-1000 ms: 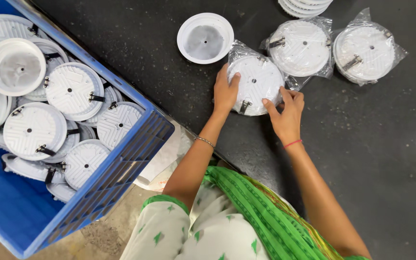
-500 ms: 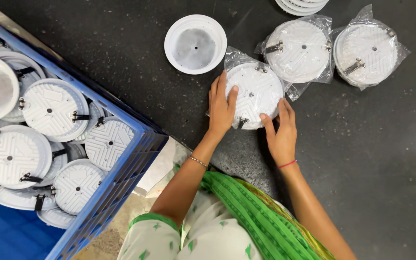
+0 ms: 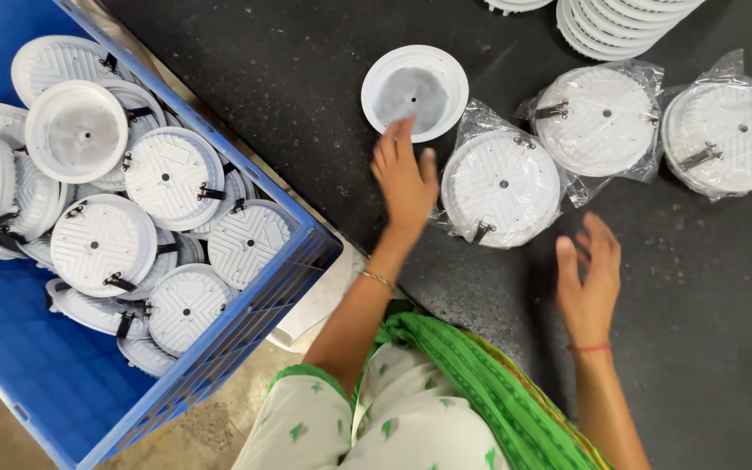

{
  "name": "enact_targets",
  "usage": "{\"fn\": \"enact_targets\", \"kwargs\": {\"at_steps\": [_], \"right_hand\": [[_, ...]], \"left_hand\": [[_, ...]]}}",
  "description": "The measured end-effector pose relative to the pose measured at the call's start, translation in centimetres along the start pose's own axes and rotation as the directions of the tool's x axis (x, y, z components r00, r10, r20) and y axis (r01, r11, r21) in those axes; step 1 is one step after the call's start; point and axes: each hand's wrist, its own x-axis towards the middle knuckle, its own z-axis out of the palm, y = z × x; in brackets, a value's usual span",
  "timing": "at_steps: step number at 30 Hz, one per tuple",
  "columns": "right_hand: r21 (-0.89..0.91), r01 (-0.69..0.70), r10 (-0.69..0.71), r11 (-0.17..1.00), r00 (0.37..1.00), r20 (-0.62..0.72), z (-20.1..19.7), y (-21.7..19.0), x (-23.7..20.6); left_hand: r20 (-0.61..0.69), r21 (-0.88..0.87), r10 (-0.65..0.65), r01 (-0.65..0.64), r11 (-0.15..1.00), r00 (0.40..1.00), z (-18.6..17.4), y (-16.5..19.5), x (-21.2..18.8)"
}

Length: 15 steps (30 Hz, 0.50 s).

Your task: The person wipes white round plastic light fixture housings with a blue cloth, then wraps each cleaned housing in a clear plastic bag and places the wrapped units into a blue plastic crate, repeating the cycle for successive units.

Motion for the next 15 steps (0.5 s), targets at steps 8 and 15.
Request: {"fn": "enact_targets", "kwargs": {"at_steps": [8, 15], "right_hand": [[0.013, -0.138, 0.136, 0.990, 0.983, 0.126, -2.5, -0.4, -5.7], [0.045, -0.231, 0.223, 0.972, 0.966, 0.128, -3.9, -0.2, -8.7]], "left_hand": [[0.067, 0.125, 0.256, -0.263, 0.957, 0.964, -2.5, -3.2, 6.0], [0.000, -0.385, -0.009, 0.008, 0.923, 1.000, -7.2, 3.8, 5.7]]}}
